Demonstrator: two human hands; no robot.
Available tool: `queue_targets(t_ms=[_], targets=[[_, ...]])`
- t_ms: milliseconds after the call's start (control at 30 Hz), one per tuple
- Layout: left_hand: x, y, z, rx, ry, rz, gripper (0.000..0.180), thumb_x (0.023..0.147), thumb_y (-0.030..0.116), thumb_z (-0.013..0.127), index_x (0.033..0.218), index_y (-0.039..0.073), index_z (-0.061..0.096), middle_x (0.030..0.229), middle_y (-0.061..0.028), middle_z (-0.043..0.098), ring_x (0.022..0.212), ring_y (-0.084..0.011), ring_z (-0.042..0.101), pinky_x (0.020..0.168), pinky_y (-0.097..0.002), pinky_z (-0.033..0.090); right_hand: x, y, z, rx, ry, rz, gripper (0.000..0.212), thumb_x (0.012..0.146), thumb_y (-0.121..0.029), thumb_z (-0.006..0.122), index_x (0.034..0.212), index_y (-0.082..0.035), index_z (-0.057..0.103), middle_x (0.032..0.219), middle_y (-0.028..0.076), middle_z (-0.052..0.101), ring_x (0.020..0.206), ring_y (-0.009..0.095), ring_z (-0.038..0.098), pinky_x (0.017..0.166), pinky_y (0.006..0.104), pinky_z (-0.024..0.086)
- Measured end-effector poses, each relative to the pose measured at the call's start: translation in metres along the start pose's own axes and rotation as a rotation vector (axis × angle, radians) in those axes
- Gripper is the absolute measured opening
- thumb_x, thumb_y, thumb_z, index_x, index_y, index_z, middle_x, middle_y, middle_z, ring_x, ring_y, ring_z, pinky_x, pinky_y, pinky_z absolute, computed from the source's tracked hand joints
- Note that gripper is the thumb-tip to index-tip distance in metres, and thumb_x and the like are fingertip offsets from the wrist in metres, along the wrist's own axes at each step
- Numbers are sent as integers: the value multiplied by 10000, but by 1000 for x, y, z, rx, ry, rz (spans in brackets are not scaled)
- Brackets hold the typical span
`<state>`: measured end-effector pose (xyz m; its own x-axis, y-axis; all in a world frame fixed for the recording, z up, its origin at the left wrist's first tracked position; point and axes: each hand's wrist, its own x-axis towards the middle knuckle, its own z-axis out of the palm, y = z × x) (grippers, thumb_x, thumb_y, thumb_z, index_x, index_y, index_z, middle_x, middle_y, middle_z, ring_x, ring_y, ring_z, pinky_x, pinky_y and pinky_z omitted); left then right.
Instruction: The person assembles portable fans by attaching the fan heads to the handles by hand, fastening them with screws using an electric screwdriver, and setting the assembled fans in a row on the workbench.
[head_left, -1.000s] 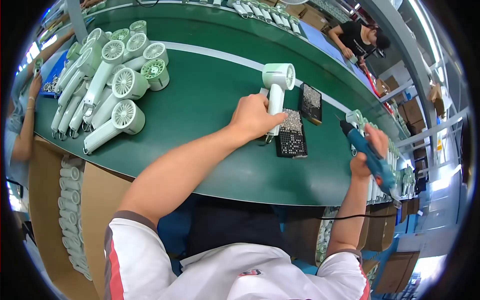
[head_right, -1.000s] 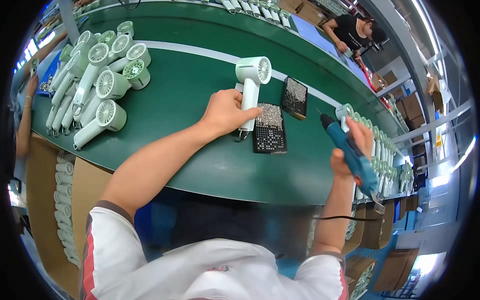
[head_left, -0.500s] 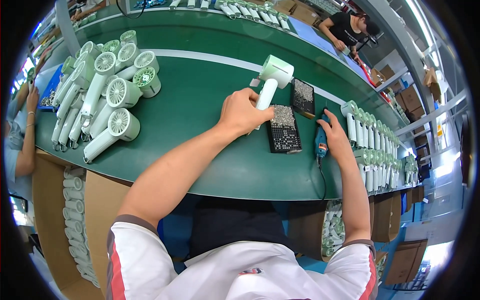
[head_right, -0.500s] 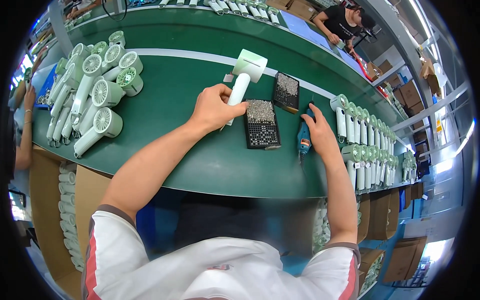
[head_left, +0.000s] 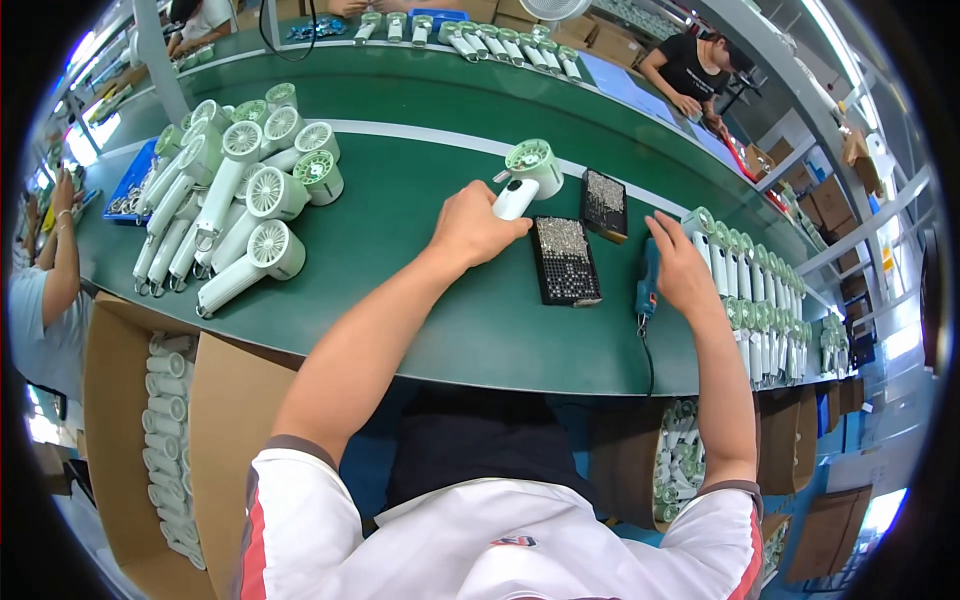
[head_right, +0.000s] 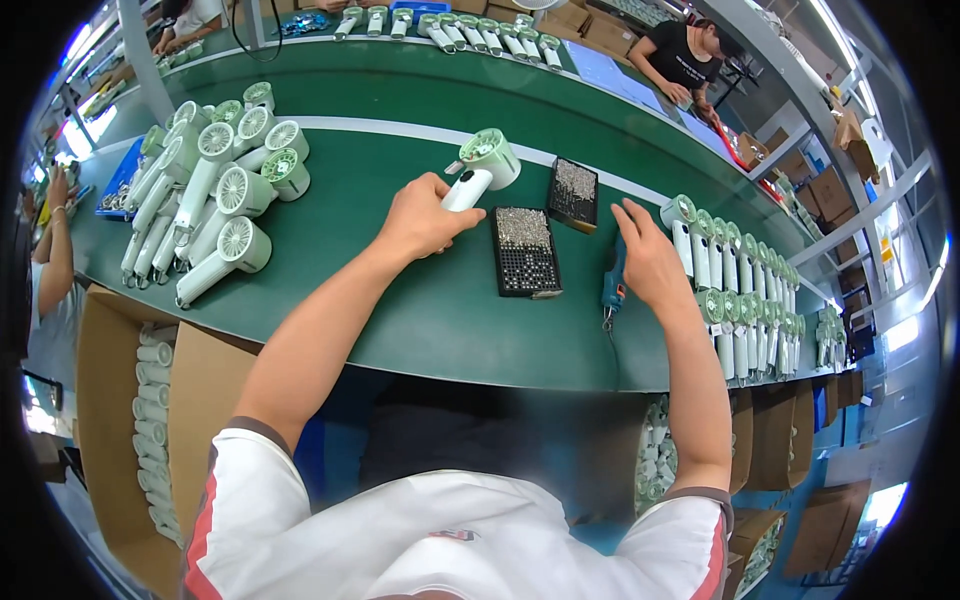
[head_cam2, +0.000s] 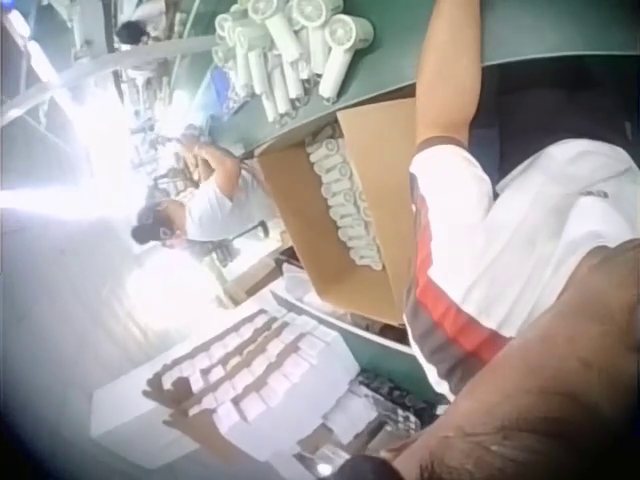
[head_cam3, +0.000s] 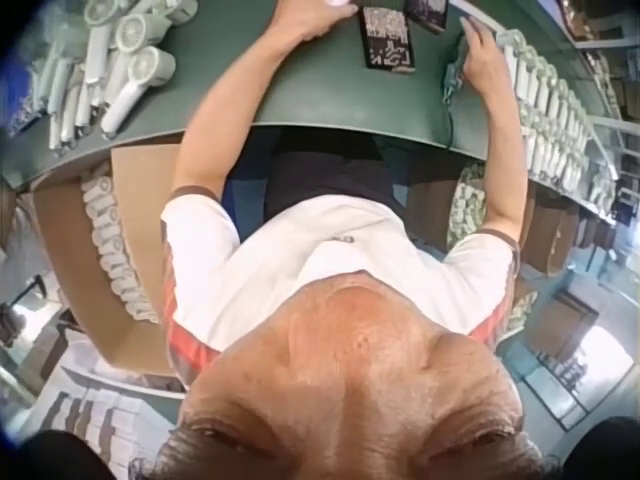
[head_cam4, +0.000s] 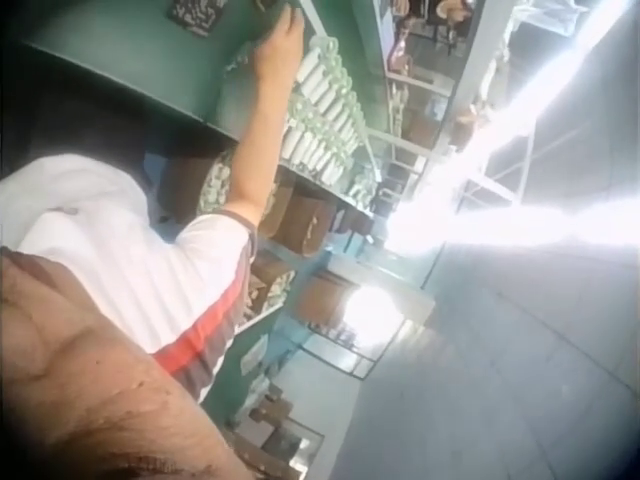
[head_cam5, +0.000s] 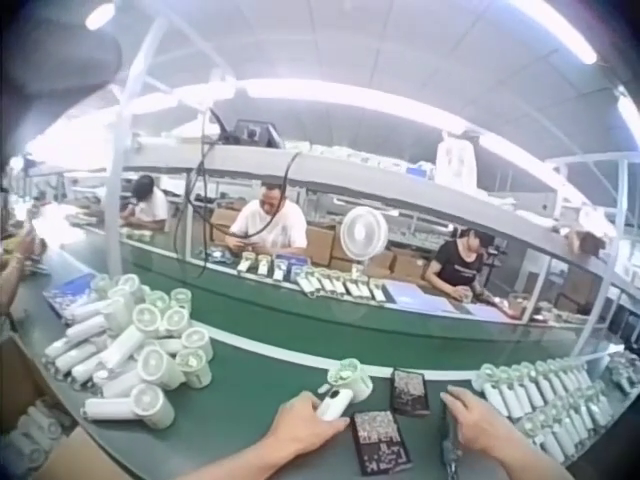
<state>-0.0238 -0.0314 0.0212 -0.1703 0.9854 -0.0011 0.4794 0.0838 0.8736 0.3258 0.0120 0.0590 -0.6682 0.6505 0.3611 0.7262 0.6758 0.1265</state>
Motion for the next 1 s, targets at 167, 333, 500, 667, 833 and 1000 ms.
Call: queue_targets(t_ms=[167,333,500,667,833,1000], targets=[[-68,25,-32,298,52,-3,591,769,377,863,1093,-54,621,1014,-246,727,1035,-379,702,902,-439,536,45,-72,-32,396,91,-112,541,847,109,620,1372,-15,574,1309,193,605,1166,397,627,979,437,539],[-119,11,-35,487,-10,-21,560,733,349,901,1031,-41,631,943,-251,727,945,-402,716,840,-458,554,81,-121,-34,433,-16,-439,669,779,48,741,1415,-61,563,1332,184,587,1207,388,593,1011,431,519],[-148,5,-25,446,26,-22,544,746,313,893,1000,-66,597,858,-278,713,858,-448,720,785,-490,577,88,-150,-19,396,-268,-435,708,779,-52,812,1435,-47,546,1275,186,591,1141,384,612,967,442,523],[-182,3,-6,-78,-64,-63,498,772,310,870,970,-82,636,831,-246,722,826,-413,729,770,-458,573,89,-159,-24,354,-429,-389,674,757,-52,837,1388,-35,600,1227,169,600,1098,373,627,919,437,533],[-195,3,-1,-428,-281,-143,608,819,231,865,1259,-108,620,970,-192,773,766,-201,768,657,-309,589,98,-160,-37,378,-486,-494,659,701,49,822,1329,-18,636,1219,154,616,1092,364,642,916,429,543],[-161,-30,-28,-195,-165,42,616,780,149,850,1301,-93,626,1085,-203,760,662,-199,718,660,-315,600,109,-159,-45,288,-625,-511,812,639,89,818,1406,-72,602,1319,127,592,1170,352,613,928,421,528]])
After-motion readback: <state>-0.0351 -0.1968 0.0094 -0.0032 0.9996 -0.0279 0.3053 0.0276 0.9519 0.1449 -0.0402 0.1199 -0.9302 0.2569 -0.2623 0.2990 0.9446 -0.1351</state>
